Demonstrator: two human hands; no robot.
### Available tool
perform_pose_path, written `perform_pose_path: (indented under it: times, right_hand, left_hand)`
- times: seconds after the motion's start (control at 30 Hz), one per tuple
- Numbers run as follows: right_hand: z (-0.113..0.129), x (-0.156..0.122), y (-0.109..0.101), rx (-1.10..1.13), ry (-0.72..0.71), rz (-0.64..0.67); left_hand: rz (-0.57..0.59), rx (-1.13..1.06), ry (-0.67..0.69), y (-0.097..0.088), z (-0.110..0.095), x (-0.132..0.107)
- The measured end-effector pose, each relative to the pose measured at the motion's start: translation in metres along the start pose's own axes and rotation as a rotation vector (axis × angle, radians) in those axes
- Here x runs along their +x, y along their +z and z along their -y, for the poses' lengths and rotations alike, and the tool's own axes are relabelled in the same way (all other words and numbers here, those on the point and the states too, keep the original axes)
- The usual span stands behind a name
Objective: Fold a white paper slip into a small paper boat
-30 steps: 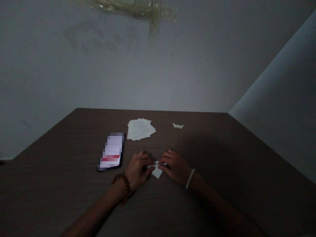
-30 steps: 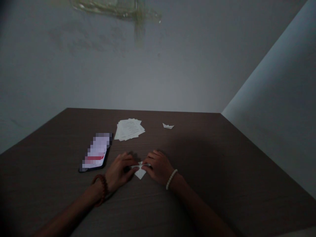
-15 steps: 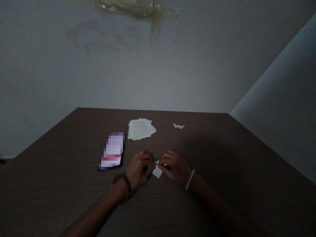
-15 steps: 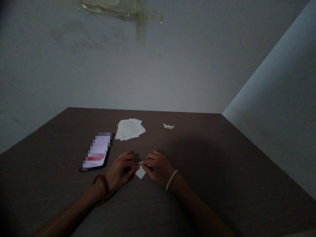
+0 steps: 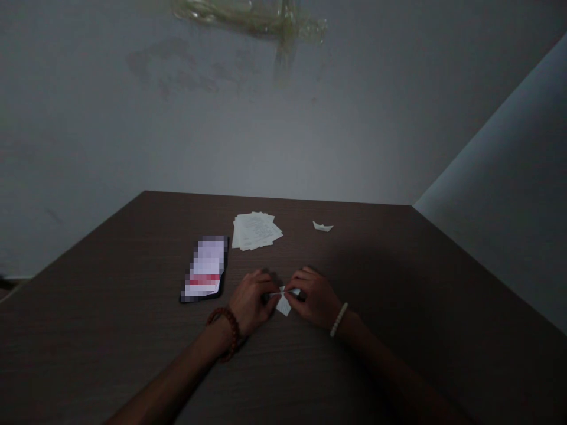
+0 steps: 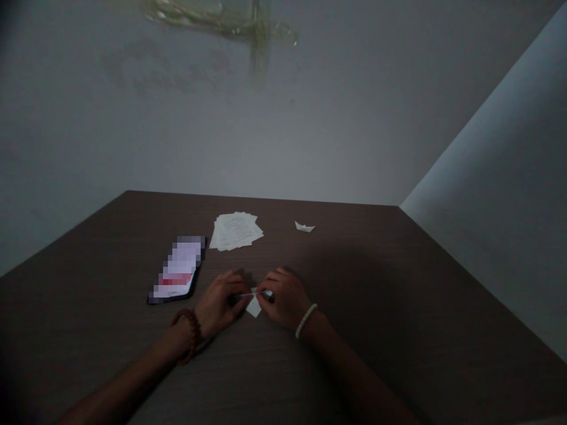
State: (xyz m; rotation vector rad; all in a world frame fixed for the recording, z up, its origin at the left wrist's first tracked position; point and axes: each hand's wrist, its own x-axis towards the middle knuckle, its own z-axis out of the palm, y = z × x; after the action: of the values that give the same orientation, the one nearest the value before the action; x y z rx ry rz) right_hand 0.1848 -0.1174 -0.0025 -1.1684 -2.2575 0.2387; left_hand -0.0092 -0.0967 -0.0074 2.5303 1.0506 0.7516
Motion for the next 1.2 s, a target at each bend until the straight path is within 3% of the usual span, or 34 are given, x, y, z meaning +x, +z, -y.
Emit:
perform_pose_path:
  times: [0.4,0.77,1.2]
  right_hand:
    - [-0.003,0.001,-0.009,-0.156,-0.172,0.103]
    - [0.001,-0.001,-0.018,-0.278,-0.256,0.174]
    - [-0.002,-0.011,-0.021,-0.187,-0.184,0.182]
  left_hand:
    - [0.122,0.107,0.157,-0.012,-0.002,0.001]
    - [0.167,0.151,0.245,-0.020,-0.004,-0.001]
    - [0.228,0.198,0.253,-0.026,-0.006,-0.002]
